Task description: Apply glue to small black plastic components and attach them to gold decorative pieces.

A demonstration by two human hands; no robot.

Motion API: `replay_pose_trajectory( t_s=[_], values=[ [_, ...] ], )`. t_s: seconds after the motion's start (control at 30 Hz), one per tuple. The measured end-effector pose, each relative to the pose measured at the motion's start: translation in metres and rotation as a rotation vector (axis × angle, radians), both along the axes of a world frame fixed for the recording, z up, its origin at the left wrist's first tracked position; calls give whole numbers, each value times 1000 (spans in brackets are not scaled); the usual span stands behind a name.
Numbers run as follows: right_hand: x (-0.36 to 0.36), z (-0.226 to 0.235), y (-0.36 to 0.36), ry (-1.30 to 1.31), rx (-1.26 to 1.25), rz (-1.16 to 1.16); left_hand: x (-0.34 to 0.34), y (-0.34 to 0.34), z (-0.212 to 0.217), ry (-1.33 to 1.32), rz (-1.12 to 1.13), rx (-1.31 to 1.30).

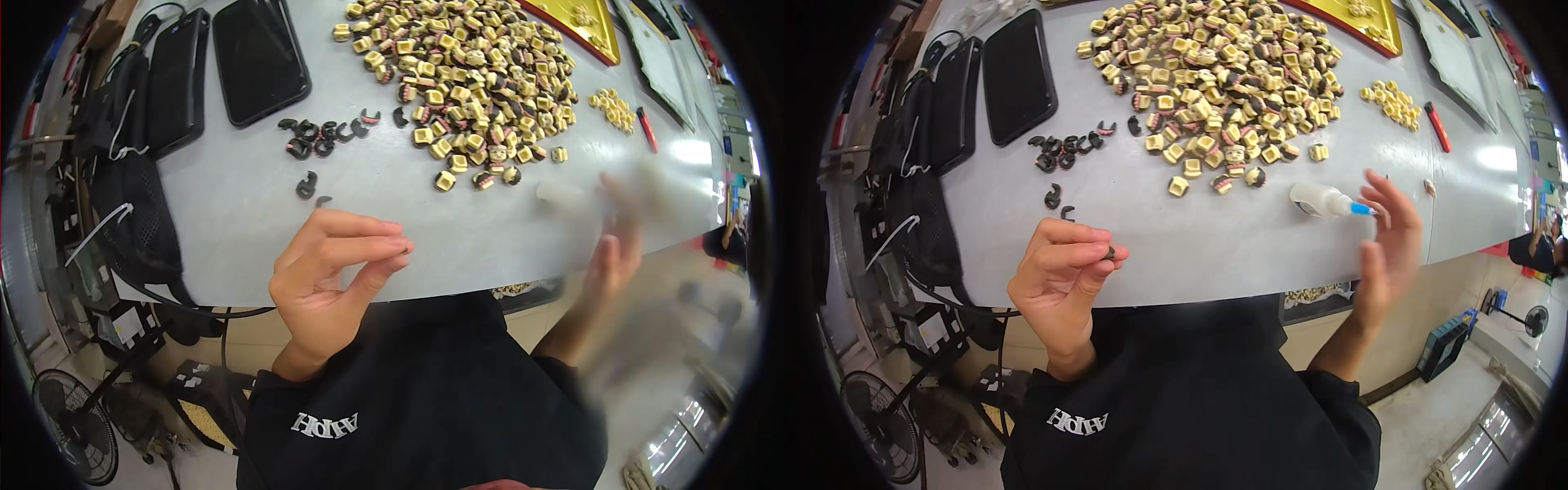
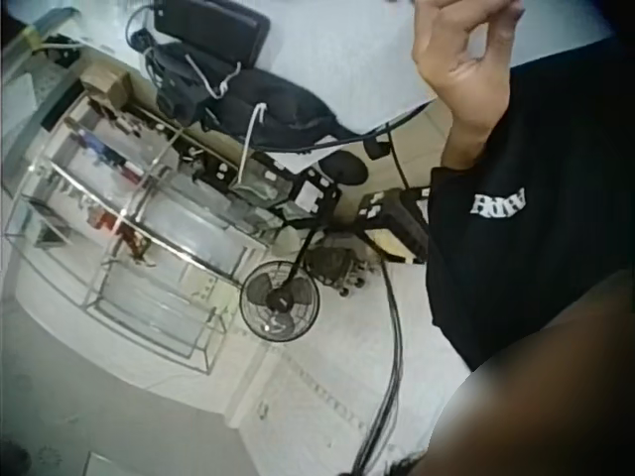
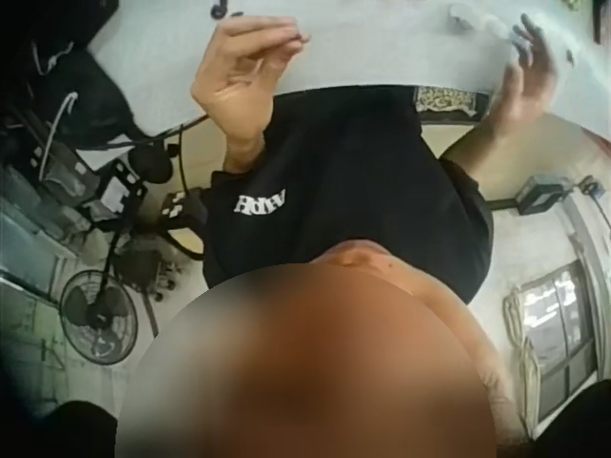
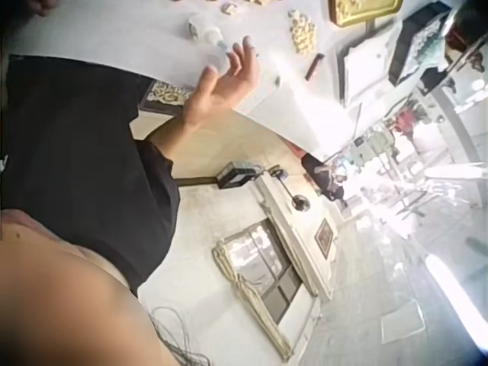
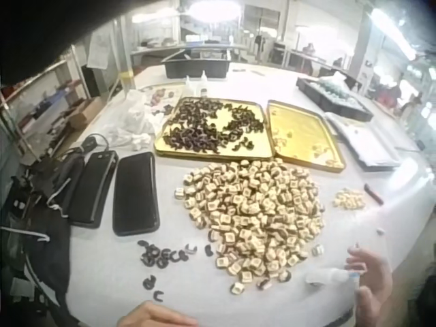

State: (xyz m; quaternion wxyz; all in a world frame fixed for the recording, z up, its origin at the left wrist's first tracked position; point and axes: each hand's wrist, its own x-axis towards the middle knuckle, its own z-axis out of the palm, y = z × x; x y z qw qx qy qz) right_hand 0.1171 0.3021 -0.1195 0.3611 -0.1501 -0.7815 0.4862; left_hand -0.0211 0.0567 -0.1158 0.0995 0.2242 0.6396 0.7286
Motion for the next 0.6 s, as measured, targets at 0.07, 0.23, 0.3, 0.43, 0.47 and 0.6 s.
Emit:
replay_pose_trajectory(
  t_s=[0.07,0.23,0.3,0.43,0.47,0.6],
  values=[
    [-8,0,-14,-65,52,-2,3,3,0,-59,-48,17],
    [-14,-1,-20,-262,51,-6,6,13,-2,-183,-94,156],
    [-17,-2,-21,-301,-8,-4,7,14,-2,-201,-110,150],
    [-23,-2,-25,-119,-171,21,4,12,-6,-166,-148,130],
    [-25,-1,-28,-42,-232,37,3,11,-7,-142,-168,125],
    [-34,1,-46,122,-446,115,0,10,-8,-149,-200,117]
  ],
)
